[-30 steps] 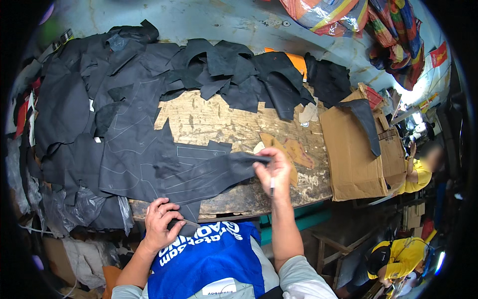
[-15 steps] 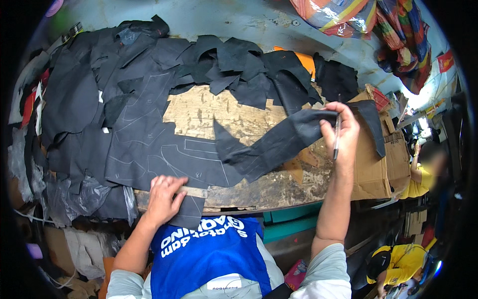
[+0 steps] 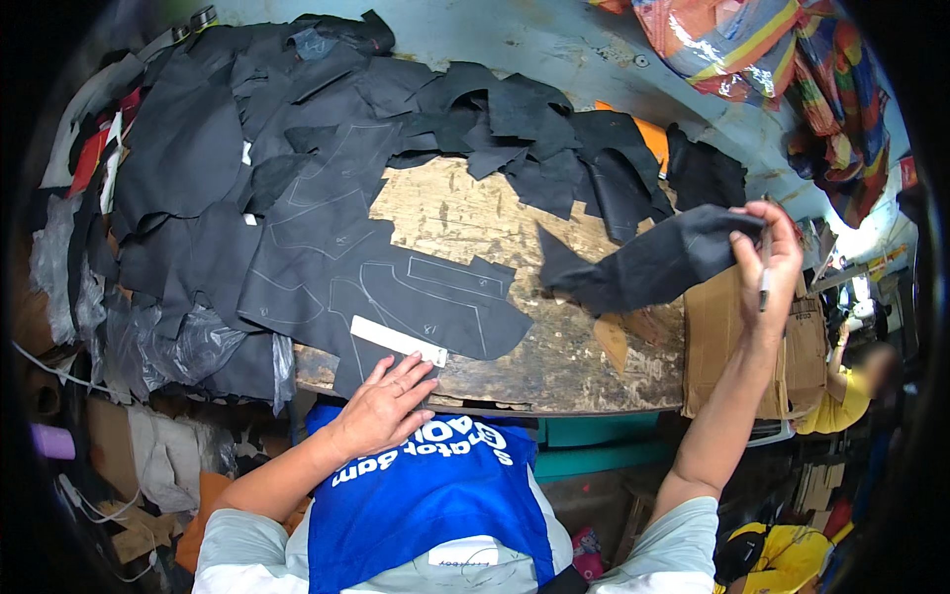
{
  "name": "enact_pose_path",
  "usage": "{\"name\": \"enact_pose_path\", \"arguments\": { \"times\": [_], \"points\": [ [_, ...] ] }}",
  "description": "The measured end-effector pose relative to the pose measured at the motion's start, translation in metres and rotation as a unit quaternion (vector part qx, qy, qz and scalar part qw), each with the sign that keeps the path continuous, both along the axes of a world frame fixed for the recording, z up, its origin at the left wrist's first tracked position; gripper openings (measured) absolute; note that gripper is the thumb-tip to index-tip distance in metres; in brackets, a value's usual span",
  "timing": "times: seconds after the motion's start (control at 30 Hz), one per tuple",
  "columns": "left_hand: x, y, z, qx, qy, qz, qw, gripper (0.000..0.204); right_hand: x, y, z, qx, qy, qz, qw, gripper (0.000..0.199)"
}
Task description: The person lays out black fabric on a worktable, uses a cardboard template and a white marker to trace outlines, then cuts the fabric along the marked lines with scissors. The cut pieces are stacked on the table.
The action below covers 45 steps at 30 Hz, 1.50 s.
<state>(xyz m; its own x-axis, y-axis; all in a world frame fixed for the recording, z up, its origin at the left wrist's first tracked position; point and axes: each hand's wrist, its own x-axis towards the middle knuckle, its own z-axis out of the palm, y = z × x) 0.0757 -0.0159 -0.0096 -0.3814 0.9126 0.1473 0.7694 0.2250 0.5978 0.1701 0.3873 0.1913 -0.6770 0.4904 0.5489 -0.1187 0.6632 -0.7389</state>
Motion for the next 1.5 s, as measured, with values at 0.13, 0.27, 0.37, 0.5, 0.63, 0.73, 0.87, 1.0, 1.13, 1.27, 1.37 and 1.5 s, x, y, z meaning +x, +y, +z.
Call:
{"name": "enact_pose_path", "arguments": {
  "times": [0.13, 0.27, 0.37, 0.5, 0.63, 0.73, 0.87, 1.0, 1.13, 1.27, 1.37, 1.5],
  "points": [
    [-0.004, 0.0, 0.0, -0.019, 0.017, -0.014, 1.0, 0.041, 0.014, 0.006, 0.064, 0.064, 0.034, 0.022, 0.997, 0.033],
    [-0.006, 0.004, 0.004, -0.029, 0.041, -0.022, 0.998, 0.044, 0.036, 0.042, 0.124, 0.152, 0.02, -0.086, 0.984, 0.034],
    [-0.009, 0.014, 0.002, -0.034, 0.059, -0.031, 0.997, 0.045, 0.066, 0.082, 0.16, 0.124, 0.023, -0.112, 0.986, 0.038],
    [-0.018, 0.033, -0.006, -0.031, 0.06, -0.027, 0.997, 0.048, 0.112, 0.137, 0.194, 0.058, 0.078, -0.182, 0.978, 0.041],
    [-0.027, 0.055, -0.009, -0.03, 0.057, -0.007, 0.998, 0.05, 0.146, 0.169, 0.212, 0.111, 0.076, -0.211, 0.968, 0.041],
    [-0.034, 0.067, -0.009, -0.011, 0.108, 0.019, 0.994, 0.043, 0.162, 0.173, 0.222, 0.098, 0.107, -0.28, 0.949, 0.04],
    [-0.043, 0.073, -0.012, 0.11, 0.087, 0.088, 0.986, 0.026, 0.189, 0.167, 0.231, 0.224, 0.083, -0.335, 0.911, 0.038],
    [-0.043, 0.074, -0.02, 0.099, 0.137, 0.123, 0.978, 0.027, 0.216, 0.187, 0.23, 0.311, 0.061, -0.434, 0.843, 0.038],
    [-0.044, 0.072, -0.024, 0.104, 0.096, 0.119, 0.983, 0.024, 0.236, 0.249, 0.23, 0.436, 0.007, -0.535, 0.724, 0.036],
    [-0.043, 0.071, -0.021, 0.129, 0.089, 0.13, 0.979, 0.02, 0.285, 0.304, 0.244, 0.399, 0.067, -0.647, 0.647, 0.036],
    [-0.042, 0.073, -0.019, 0.144, 0.086, 0.141, 0.976, 0.019, 0.318, 0.314, 0.234, 0.249, 0.183, -0.646, 0.697, 0.037],
    [-0.042, 0.074, -0.018, 0.142, 0.089, 0.141, 0.976, 0.017, 0.281, 0.264, 0.157, 0.31, -0.073, -0.769, 0.555, 0.053]
  ]
}}
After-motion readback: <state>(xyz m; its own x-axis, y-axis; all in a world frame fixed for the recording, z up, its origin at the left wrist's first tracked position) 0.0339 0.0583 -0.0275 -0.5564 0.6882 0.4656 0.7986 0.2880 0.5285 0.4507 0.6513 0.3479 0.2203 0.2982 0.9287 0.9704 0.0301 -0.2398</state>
